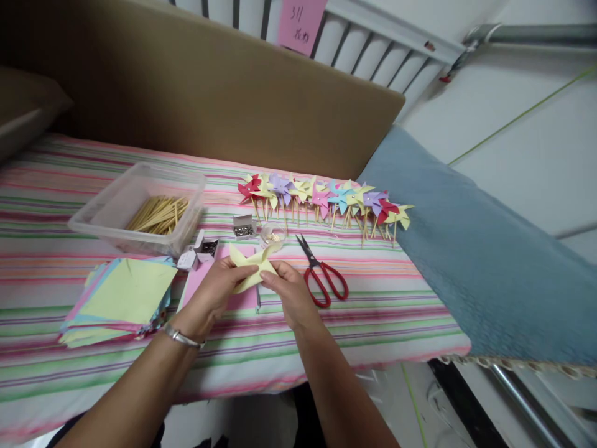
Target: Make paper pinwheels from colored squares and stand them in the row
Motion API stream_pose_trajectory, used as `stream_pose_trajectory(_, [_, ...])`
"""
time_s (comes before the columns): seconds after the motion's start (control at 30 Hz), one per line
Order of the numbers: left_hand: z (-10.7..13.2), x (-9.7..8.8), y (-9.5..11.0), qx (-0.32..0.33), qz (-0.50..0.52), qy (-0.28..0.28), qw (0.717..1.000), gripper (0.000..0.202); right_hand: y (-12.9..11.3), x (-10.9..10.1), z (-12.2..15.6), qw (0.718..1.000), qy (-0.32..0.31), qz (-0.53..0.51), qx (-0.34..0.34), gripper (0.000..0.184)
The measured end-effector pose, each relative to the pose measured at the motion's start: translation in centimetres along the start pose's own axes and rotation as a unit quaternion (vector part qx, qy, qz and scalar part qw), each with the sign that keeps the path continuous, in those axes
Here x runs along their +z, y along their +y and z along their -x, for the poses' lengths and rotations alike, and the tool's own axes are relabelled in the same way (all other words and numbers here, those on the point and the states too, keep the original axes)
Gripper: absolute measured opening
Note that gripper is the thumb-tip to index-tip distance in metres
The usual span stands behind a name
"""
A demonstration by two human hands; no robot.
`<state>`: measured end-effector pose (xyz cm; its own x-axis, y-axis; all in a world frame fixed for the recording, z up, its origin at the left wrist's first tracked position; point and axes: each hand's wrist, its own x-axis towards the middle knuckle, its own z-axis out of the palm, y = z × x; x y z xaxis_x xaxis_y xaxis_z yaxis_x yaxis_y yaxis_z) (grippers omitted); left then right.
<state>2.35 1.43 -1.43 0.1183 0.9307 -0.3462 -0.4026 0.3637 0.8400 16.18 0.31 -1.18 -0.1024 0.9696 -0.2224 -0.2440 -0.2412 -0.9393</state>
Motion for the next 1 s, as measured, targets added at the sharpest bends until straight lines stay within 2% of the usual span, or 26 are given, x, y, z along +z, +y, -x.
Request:
stream_pose_trajectory(0.17, [0.0, 0.2, -0.4, 0.000, -0.013, -0.006, 1.000, 0.018, 0.3, -0.3, -0.1, 0.999, 0.003, 0.038, -0.016, 0.016])
stream_pose_trajectory(0.37, [0.1, 0.2, -0.3, 0.000, -0.022, -0.007, 1.000, 0.019, 0.9, -0.8, -0.2, 0.995, -0.001, 0.087, -0.055, 0.016])
stream_pose_trajectory(0.57, [-0.1, -0.2, -0.2, 0.009, 0.001, -0.008, 1.000, 0.017, 0.2, -0.6, 0.1, 0.996, -0.041, 0.073, -0.038, 0.020])
stream_pose_trajectory(0.73, [0.2, 0.0, 0.0, -0.001, -0.003, -0.003, 1.000, 0.011, 0.4, -0.6, 0.0, 0.996, -0.026, 0.072, -0.039, 0.017])
stream_pose_trajectory(0.83, [0.1, -0.3, 0.4, 0.030, 0.007, 0.015, 0.999, 0.013, 0.6, -1.0, -0.1, 0.996, -0.027, 0.065, -0.048, 0.021])
stream_pose_trajectory(1.0, [0.0, -2.0, 3.2, 0.148, 0.084, 0.116, 0.979, 0.017, 0.7, -1.5, -0.1, 0.992, -0.006, 0.108, -0.066, 0.022])
